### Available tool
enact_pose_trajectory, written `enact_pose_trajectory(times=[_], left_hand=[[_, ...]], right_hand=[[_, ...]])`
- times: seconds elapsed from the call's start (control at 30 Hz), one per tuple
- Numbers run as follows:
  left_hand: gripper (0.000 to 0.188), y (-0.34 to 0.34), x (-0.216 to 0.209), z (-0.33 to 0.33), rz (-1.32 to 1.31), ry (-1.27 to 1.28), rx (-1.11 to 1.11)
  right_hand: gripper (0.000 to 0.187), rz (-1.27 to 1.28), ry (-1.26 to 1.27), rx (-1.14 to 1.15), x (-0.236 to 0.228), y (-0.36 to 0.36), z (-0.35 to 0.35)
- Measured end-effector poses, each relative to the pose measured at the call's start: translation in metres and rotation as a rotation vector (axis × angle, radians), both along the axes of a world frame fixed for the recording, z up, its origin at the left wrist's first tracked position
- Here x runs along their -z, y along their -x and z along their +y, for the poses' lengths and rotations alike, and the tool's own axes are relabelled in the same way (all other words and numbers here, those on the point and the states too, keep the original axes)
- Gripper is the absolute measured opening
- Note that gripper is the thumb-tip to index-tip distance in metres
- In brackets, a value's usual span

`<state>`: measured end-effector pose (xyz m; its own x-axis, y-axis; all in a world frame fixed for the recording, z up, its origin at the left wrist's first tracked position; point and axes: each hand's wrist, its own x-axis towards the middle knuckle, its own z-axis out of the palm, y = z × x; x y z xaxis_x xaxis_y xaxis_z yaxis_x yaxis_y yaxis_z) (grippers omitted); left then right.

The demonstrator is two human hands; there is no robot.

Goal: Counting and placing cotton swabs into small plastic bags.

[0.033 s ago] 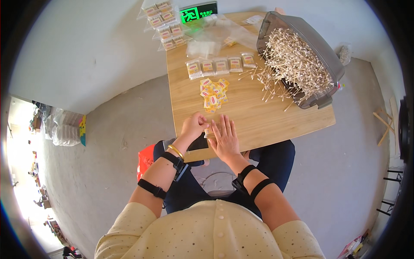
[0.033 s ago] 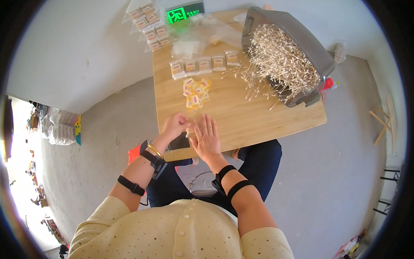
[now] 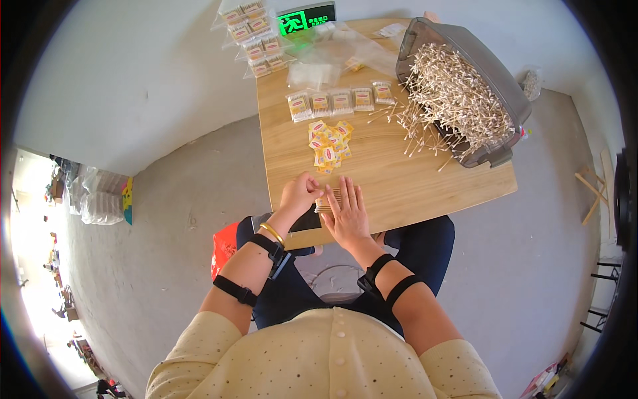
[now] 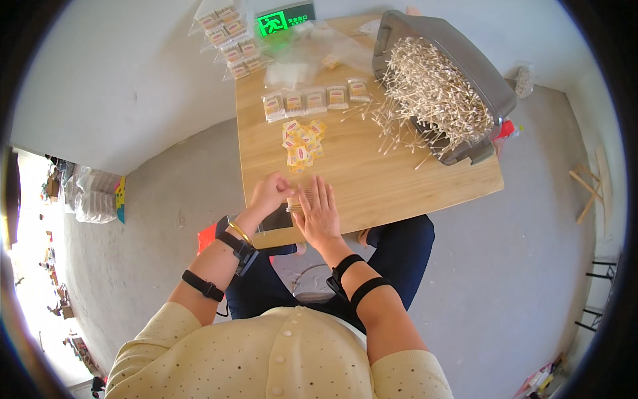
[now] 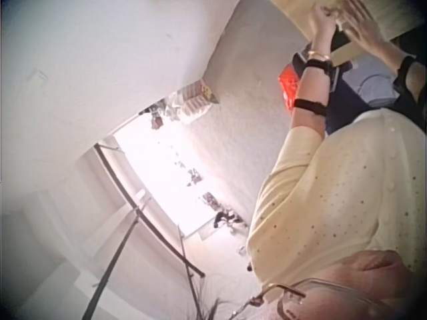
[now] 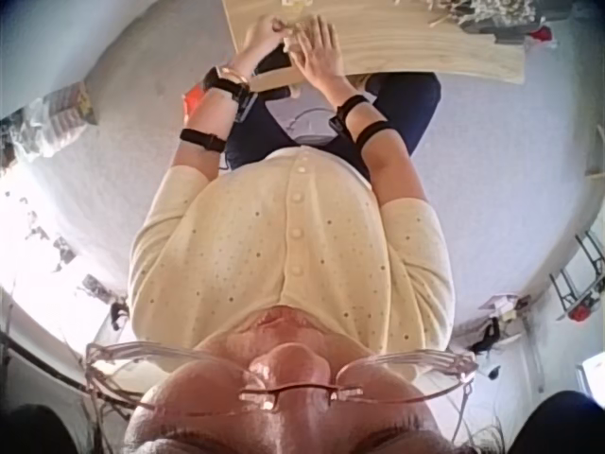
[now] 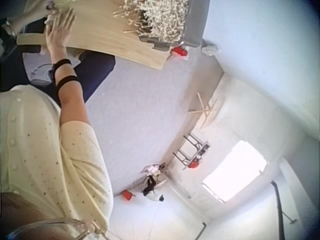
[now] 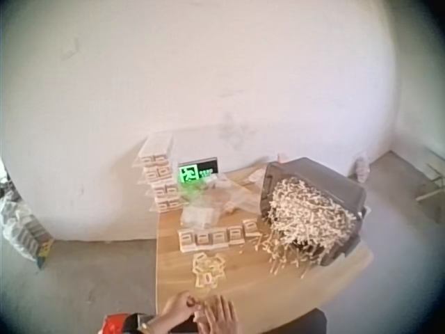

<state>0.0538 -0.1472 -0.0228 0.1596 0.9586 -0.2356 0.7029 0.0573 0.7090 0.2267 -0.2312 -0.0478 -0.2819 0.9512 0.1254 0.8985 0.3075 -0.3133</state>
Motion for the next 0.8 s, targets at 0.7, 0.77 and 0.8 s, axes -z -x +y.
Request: enact_pose_trajectory(times=[0.7, 0.77, 0.8], left_hand=[[0.025, 0.045, -0.019, -0.068, 0.786, -0.156, 0.142], [0.022, 0.049, -0.024, -0.063, 0.758, -0.105, 0.207], [0.021, 0.049, -0.025, -0.061, 0.741, -0.081, 0.239]], right_hand=[[0.075, -0.108, 0.031, -0.099, -0.002, 0.049, -0.021], [0.074, -0.132, 0.038, -0.086, -0.002, 0.053, -0.021], [0.074, -0.118, 0.028, -0.09, -0.001, 0.054, -0.021]])
